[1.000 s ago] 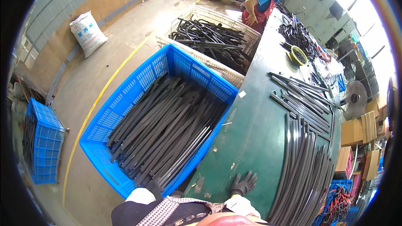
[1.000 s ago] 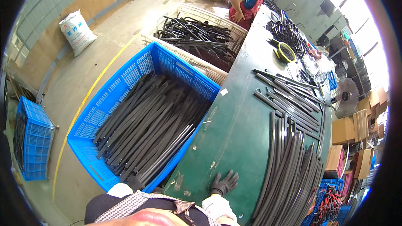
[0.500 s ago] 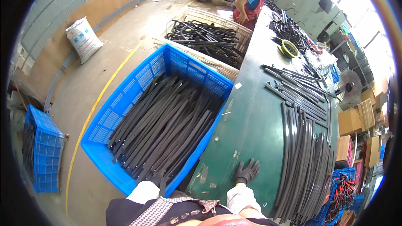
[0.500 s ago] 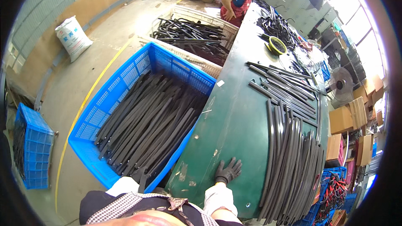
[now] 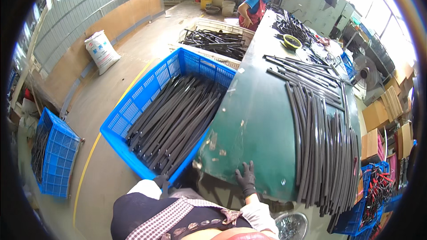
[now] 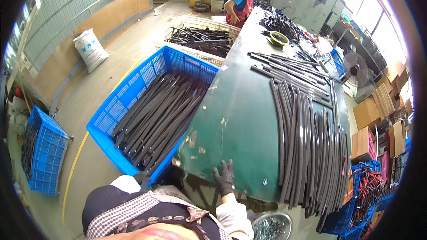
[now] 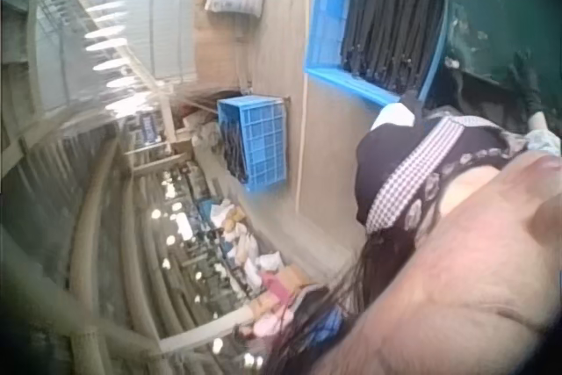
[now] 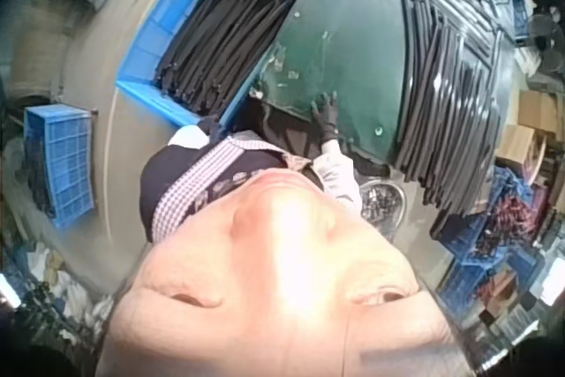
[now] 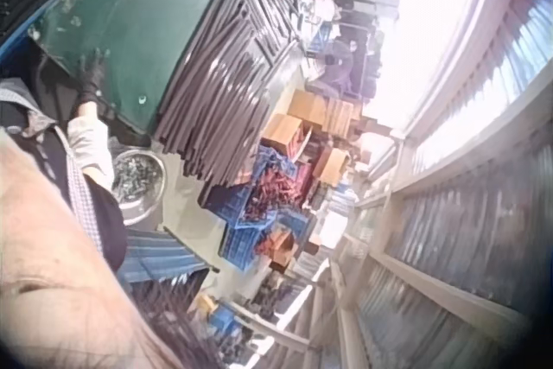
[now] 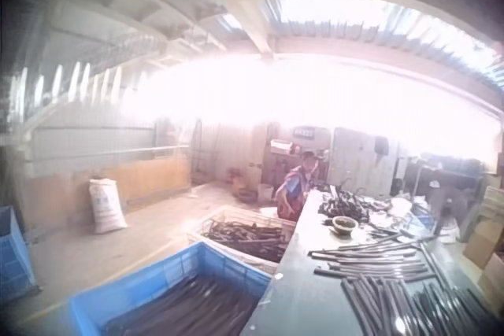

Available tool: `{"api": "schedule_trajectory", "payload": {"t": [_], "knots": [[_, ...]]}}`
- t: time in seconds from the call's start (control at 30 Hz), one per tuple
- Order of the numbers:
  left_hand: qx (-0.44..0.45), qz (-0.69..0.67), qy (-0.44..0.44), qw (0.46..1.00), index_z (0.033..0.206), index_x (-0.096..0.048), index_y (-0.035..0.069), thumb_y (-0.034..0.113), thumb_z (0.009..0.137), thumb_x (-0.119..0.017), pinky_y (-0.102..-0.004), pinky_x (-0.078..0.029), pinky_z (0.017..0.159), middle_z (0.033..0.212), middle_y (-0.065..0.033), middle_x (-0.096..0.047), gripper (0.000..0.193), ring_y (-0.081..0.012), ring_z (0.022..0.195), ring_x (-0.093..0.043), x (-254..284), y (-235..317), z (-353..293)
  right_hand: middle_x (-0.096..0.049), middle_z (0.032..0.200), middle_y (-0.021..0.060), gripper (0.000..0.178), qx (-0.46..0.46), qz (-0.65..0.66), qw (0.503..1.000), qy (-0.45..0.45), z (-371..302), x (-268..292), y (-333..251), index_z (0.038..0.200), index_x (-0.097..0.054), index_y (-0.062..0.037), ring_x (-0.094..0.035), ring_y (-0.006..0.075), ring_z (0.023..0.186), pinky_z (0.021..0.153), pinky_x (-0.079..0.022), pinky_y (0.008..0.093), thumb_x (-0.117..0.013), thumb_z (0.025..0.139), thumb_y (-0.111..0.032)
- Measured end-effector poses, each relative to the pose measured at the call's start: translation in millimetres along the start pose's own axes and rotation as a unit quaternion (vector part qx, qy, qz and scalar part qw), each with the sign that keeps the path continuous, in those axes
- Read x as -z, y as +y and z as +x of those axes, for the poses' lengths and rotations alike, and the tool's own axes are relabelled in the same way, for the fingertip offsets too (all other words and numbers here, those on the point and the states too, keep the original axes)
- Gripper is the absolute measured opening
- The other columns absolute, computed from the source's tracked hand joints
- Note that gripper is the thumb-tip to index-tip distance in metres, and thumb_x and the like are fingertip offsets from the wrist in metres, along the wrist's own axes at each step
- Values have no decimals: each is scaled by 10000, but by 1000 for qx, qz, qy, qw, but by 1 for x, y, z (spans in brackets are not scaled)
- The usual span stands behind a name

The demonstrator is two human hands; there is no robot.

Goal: The person inserts small metal fasteners into holes on long, curved metal bars, then places the bars into a blue crate. The person repeats this process for multiple bars, handling them one at a time.

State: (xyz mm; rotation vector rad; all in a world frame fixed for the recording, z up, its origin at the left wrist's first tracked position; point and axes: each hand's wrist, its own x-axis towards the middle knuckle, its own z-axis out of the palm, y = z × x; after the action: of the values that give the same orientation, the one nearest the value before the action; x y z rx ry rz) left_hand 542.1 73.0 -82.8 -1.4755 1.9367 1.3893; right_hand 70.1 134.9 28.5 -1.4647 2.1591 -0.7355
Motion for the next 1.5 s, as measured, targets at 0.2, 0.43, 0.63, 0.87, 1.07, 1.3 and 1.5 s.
{"api": "schedule_trajectory", "payload": {"t": [0.2, 0.43, 0.63, 0.87, 1.07, 1.3, 1.5], "knots": [[-37, 48, -52, 997, 1235, -619, 48, 347, 832, -749, -404, -521, 865, 1081, -195, -700, 517, -317, 1031, -668, -114, 53, -23, -401, 1465, 247, 541, -21, 7, 1000, -13, -236, 59, 36, 1292, -547, -77, -483, 440, 1270, 981, -470, 486, -688, 860, -373], [-61, 55, -115, 990, 1211, -634, 46, 361, 832, -745, -406, -521, 863, 1067, -196, -703, 505, -318, 1027, -670, -198, 66, -36, -578, 1218, 225, 480, -271, 13, 956, -111, -440, 93, 103, 1169, -600, -9, -558, 389, 1154, 908, -479, 459, -643, 885, -394], [-57, 72, -76, 993, 1153, -660, 28, 374, 854, -689, -410, -523, 820, 1084, -192, -699, 458, -303, 984, -682, -208, 68, -56, -631, 1146, 216, 529, -302, 66, 944, -116, -456, 88, 61, 1194, -600, 3, -592, 372, 1119, 930, -477, 438, -597, 921, -449], [66, -42, 45, 996, 1109, -688, 58, 396, 851, -634, -430, -518, 835, 1055, -197, -698, 428, -358, 962, -670, -198, 4, -73, -612, 1229, 231, 578, -212, 7, 932, -294, -449, -6, 131, 1237, -605, -9, -561, 380, 1190, 1005, -447, 436, -545, 938, -500], [100, -9, -4, 995, 1116, -686, 58, 390, 860, -629, -424, -517, 842, 1064, -196, -695, 424, -356, 968, -668, -150, -63, -104, -601, 1268, 199, 577, -180, 10, 946, -270, -383, 39, 24, 1262, -588, -16, -550, 343, 1218, 1033, -425, 419, -508, 959, -501], [124, 10, -22, 992, 1125, -682, 57, 384, 870, -624, -418, -517, 850, 1074, -196, -691, 418, -354, 974, -665, -133, -90, -67, -643, 1162, 207, 532, -232, 24, 912, -338, -358, 35, -14, 1171, -625, -44, -594, 375, 1124, 945, -465, 446, -503, 957, -516], [102, 30, -31, 994, 1132, -679, 57, 379, 879, -619, -413, -516, 857, 1083, -196, -687, 414, -352, 980, -662, -149, -88, -17, -658, 1169, 209, 569, -210, 8, 915, -346, -392, 13, 29, 1200, -625, -45, -613, 370, 1112, 929, -467, 455, -505, 951, -542]]}}
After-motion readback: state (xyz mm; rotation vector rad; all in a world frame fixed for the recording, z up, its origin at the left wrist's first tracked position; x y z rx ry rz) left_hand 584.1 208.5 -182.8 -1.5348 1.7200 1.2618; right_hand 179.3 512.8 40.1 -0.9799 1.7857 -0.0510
